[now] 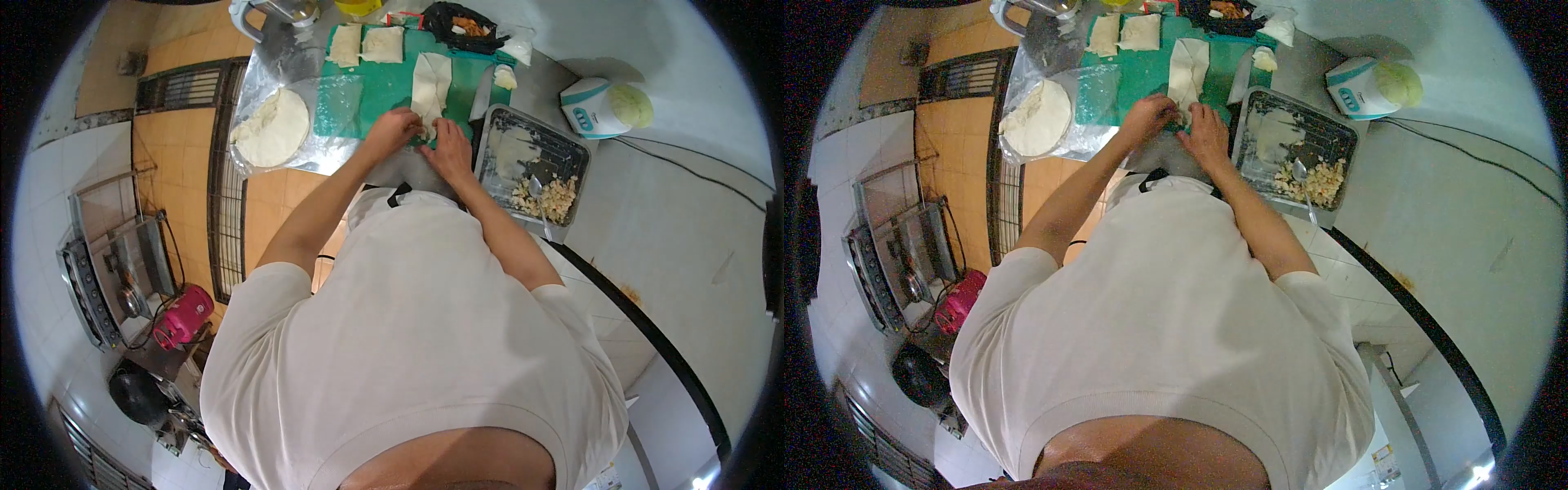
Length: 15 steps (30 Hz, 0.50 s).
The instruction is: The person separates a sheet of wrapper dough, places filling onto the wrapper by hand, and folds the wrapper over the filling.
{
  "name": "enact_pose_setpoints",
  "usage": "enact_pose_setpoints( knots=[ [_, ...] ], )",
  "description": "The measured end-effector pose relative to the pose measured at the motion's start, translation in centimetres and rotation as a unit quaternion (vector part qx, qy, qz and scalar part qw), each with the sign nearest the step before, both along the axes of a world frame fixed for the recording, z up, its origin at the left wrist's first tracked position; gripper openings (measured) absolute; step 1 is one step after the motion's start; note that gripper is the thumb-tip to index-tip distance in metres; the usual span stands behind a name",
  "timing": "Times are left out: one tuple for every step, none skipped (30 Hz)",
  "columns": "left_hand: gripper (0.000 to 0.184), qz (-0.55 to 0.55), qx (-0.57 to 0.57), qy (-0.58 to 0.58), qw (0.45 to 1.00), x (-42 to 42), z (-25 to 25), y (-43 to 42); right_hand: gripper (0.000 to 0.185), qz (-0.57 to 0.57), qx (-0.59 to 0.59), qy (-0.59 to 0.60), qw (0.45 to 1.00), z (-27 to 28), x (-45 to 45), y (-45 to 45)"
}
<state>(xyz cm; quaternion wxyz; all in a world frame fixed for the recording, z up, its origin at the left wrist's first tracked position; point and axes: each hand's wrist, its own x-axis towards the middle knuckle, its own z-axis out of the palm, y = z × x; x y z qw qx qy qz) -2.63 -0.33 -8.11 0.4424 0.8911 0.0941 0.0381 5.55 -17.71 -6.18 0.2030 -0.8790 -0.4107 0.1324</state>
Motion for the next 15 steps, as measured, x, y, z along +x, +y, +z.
enact_pose_setpoints(
  knots=[
    [0.016, -0.012, 0.006, -0.027, 1.000, 0.0, -0.5, 0.4, 0.056, 0.007, -0.010, 0.002, 1.000, -0.2, 0.3, 0.2],
    [0.016, -0.025, 0.010, -0.054, 0.998, -0.1, -1.0, 0.6, 0.052, 0.013, 0.000, 0.012, 1.000, -0.5, 0.5, 0.2],
    [0.016, -0.038, 0.014, -0.080, 0.996, -0.2, -1.0, 0.8, 0.047, 0.018, 0.011, 0.022, 1.000, -0.7, 0.6, 0.2],
    [0.015, -0.015, 0.015, -0.056, 0.998, -0.3, -1.1, 0.9, 0.043, 0.025, 0.021, 0.032, 0.999, -0.9, 0.7, 0.2],
    [0.015, 0.008, 0.016, -0.031, 0.999, -0.5, -1.2, 0.9, 0.038, 0.003, 0.015, 0.054, 0.998, -1.1, 0.9, 0.2],
    [0.015, 0.032, 0.016, -0.005, 0.999, -0.7, -0.9, 0.9, 0.033, -0.019, 0.009, 0.077, 0.997, -0.7, 1.0, 0.4],
    [0.015, 0.031, 0.016, 0.019, 0.999, -0.7, -0.7, 0.9, 0.028, -0.040, 0.003, 0.100, 0.994, -0.3, 1.1, 0.6],
    [0.015, 0.030, 0.017, 0.042, 0.999, -0.7, -0.5, 1.0, 0.026, -0.045, -0.006, 0.098, 0.994, 0.1, 1.2, 0.8],
    [0.016, 0.029, 0.017, 0.065, 0.997, -0.6, -0.4, 1.0, 0.024, -0.050, -0.014, 0.095, 0.994, 0.3, 1.4, 1.0],
    [0.016, 0.036, 0.004, 0.036, 0.999, -0.5, -0.8, 0.8, 0.022, -0.055, -0.022, 0.092, 0.994, 0.3, 1.6, 1.2],
    [0.016, 0.043, -0.010, 0.007, 0.999, -0.3, -1.3, 0.6, 0.020, -0.060, -0.009, 0.100, 0.993, 0.1, 1.8, 1.3],
    [0.017, 0.050, -0.023, -0.023, 0.998, -0.3, -1.6, 0.4, 0.019, -0.065, 0.003, 0.108, 0.992, -0.3, 1.9, 1.5],
    [0.017, 0.026, 0.002, -0.036, 0.999, -0.3, -1.9, 0.4, 0.017, -0.070, 0.016, 0.115, 0.991, -0.5, 2.0, 1.6],
    [0.018, 0.002, 0.028, -0.050, 0.998, -0.4, -2.1, 0.5, 0.018, -0.065, 0.028, 0.136, 0.988, -0.8, 2.3, 1.4],
    [0.019, -0.022, 0.054, -0.063, 0.996, -0.4, -1.7, 0.5, 0.020, -0.061, 0.040, 0.157, 0.985, -0.7, 2.5, 1.3]
  ],
)
